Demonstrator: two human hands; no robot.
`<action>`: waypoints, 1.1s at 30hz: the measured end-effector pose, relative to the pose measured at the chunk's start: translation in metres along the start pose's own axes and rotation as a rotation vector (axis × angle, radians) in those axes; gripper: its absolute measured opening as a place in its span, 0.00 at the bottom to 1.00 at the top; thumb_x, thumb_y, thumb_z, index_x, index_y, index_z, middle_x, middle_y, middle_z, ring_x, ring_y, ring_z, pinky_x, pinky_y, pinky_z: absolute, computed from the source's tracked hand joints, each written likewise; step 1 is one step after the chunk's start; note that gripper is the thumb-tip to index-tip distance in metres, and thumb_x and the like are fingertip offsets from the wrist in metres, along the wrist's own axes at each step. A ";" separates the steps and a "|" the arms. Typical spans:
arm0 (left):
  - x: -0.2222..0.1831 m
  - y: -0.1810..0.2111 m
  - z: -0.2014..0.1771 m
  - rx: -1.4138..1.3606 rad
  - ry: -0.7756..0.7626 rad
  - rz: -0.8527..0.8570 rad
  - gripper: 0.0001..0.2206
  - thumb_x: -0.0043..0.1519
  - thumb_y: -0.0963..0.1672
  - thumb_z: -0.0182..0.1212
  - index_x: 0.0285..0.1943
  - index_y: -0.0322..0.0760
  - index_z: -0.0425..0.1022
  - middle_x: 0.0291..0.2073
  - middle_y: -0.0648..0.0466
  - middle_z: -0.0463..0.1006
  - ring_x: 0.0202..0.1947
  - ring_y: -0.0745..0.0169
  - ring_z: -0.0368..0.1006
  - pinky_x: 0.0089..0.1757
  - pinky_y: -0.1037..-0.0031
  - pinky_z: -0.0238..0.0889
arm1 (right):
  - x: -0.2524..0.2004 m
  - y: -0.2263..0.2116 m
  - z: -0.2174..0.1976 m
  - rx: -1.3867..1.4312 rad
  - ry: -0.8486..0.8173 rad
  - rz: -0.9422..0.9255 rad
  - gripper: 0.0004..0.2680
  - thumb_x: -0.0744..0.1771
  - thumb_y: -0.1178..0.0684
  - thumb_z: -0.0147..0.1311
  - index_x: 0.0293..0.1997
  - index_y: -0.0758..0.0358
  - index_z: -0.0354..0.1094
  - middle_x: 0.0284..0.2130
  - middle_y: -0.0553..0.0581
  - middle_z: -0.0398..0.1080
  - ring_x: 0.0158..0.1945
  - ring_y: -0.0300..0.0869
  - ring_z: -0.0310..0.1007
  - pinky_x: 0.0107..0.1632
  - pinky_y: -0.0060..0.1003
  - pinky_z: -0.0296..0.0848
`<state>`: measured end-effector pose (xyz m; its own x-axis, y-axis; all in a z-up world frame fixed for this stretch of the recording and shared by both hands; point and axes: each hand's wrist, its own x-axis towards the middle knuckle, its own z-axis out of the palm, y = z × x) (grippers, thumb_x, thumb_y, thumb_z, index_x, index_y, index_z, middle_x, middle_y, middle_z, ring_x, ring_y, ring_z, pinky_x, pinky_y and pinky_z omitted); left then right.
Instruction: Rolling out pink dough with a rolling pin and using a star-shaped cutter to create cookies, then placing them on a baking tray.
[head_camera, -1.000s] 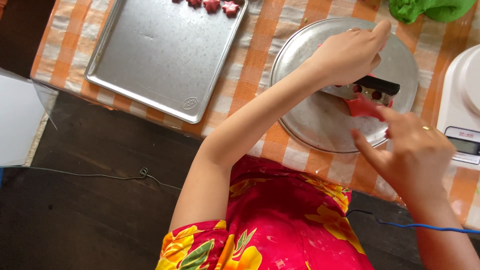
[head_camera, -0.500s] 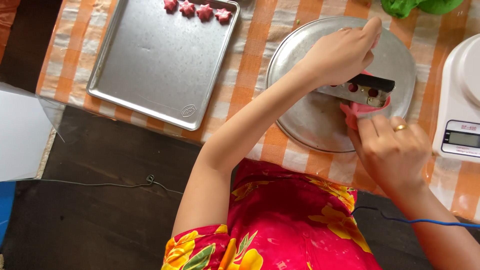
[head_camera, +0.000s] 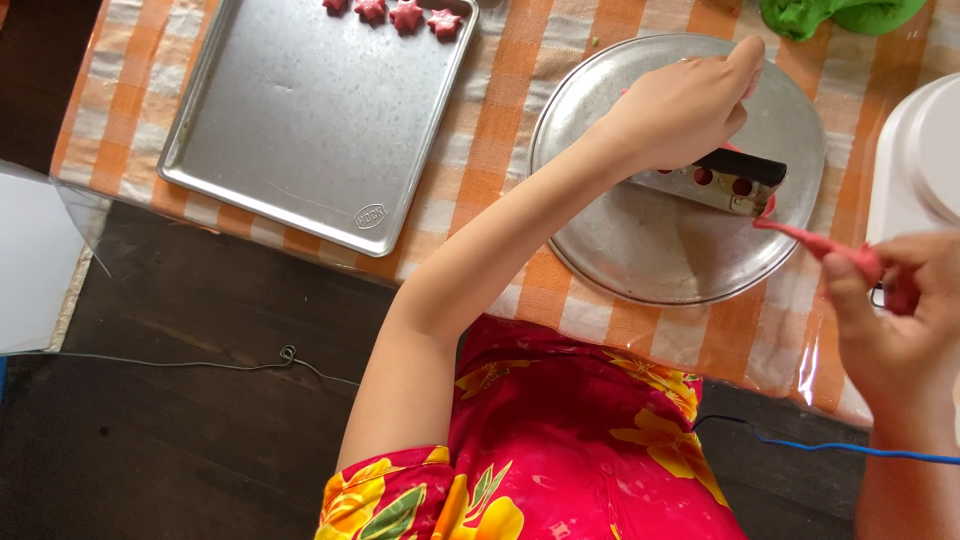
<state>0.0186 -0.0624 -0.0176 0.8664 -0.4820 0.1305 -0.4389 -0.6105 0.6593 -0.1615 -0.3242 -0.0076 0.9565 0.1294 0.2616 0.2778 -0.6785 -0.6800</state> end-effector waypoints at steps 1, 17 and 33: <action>0.000 0.000 0.000 0.003 0.001 0.002 0.05 0.59 0.41 0.45 0.41 0.42 0.56 0.24 0.51 0.73 0.25 0.46 0.65 0.25 0.57 0.51 | 0.005 0.006 0.003 0.066 0.017 0.003 0.07 0.79 0.60 0.56 0.54 0.73 0.60 0.48 0.66 0.59 0.37 0.43 0.54 0.44 0.36 0.54; -0.004 0.004 -0.008 -0.026 -0.016 0.020 0.05 0.58 0.41 0.44 0.41 0.42 0.55 0.25 0.50 0.75 0.26 0.44 0.66 0.26 0.56 0.52 | 0.096 -0.006 0.003 -0.432 -0.506 0.280 0.28 0.61 0.34 0.61 0.71 0.42 0.67 0.33 0.61 0.79 0.36 0.56 0.76 0.42 0.46 0.67; -0.001 -0.007 0.008 0.040 0.220 0.119 0.10 0.55 0.39 0.49 0.44 0.44 0.59 0.40 0.47 0.71 0.46 0.38 0.70 0.33 0.55 0.68 | 0.181 0.044 0.025 -0.427 -0.278 -0.331 0.12 0.80 0.47 0.59 0.62 0.68 0.79 0.41 0.67 0.67 0.45 0.56 0.63 0.53 0.50 0.60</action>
<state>0.0194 -0.0625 -0.0284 0.8371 -0.4064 0.3663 -0.5463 -0.5844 0.6001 0.0265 -0.3123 -0.0077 0.8292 0.5276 0.1846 0.5587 -0.7929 -0.2432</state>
